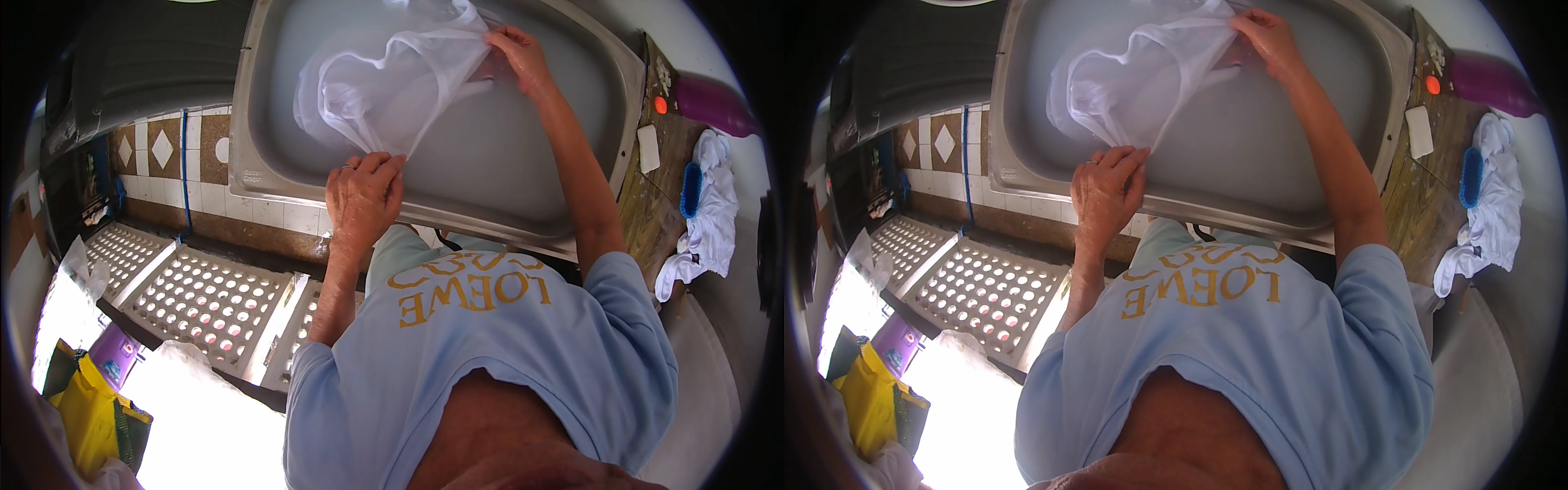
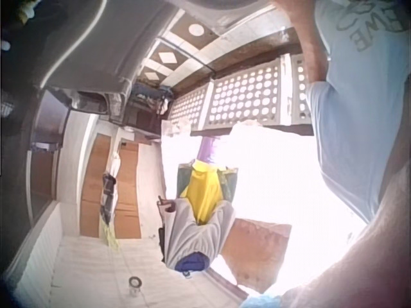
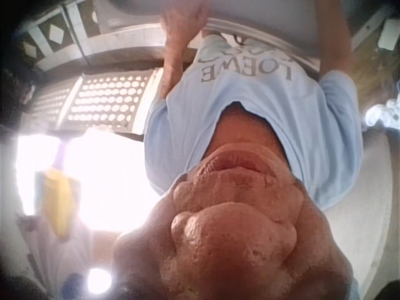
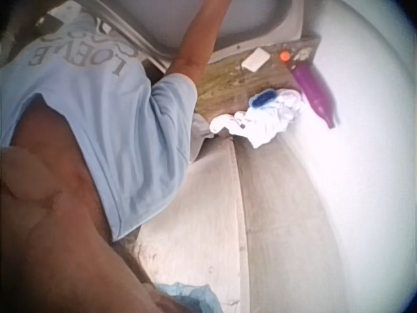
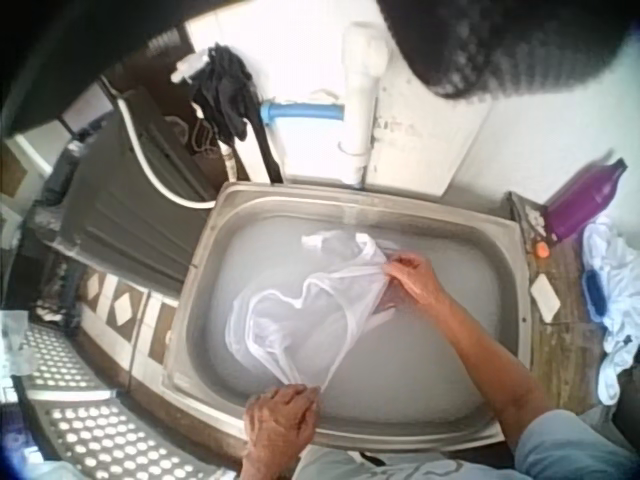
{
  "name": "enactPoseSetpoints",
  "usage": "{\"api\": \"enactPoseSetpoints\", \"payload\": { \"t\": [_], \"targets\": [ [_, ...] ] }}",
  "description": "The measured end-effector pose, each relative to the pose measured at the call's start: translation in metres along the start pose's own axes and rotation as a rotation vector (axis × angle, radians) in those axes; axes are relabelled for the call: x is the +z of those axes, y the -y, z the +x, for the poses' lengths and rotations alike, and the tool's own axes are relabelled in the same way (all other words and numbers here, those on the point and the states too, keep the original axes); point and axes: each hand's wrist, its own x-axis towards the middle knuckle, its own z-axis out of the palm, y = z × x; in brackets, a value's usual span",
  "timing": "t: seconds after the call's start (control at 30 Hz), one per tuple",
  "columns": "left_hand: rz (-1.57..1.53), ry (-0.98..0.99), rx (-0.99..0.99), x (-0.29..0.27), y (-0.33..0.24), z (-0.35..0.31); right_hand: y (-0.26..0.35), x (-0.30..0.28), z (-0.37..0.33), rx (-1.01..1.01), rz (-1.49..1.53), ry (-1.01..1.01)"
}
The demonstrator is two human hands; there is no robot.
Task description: The person washes white fabric in a basin of soapy water by hand, scrubbing the material against itself, lifting and wringing it, and focusing on specific stained areas near a colorful logo.
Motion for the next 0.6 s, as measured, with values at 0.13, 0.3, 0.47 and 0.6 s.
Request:
{"api": "enactPoseSetpoints", "payload": {
  "t": [0.13,0.3,0.47,0.6],
  "targets": [
    [-0.010,-0.051,0.003,0.001,0.002,-0.001,0.064,0.048,-0.020,-0.654,-0.586,-0.135],
    [0.000,-0.028,0.001,0.000,0.002,0.000,0.078,0.100,-0.003,-1.057,-1.063,-0.063],
    [0.043,0.005,-0.014,-0.002,0.002,-0.001,0.073,0.097,0.032,-0.967,-1.000,0.118],
    [0.085,0.047,-0.024,-0.001,0.001,0.000,0.084,0.063,0.031,-0.801,-0.525,-0.211]
  ]
}}
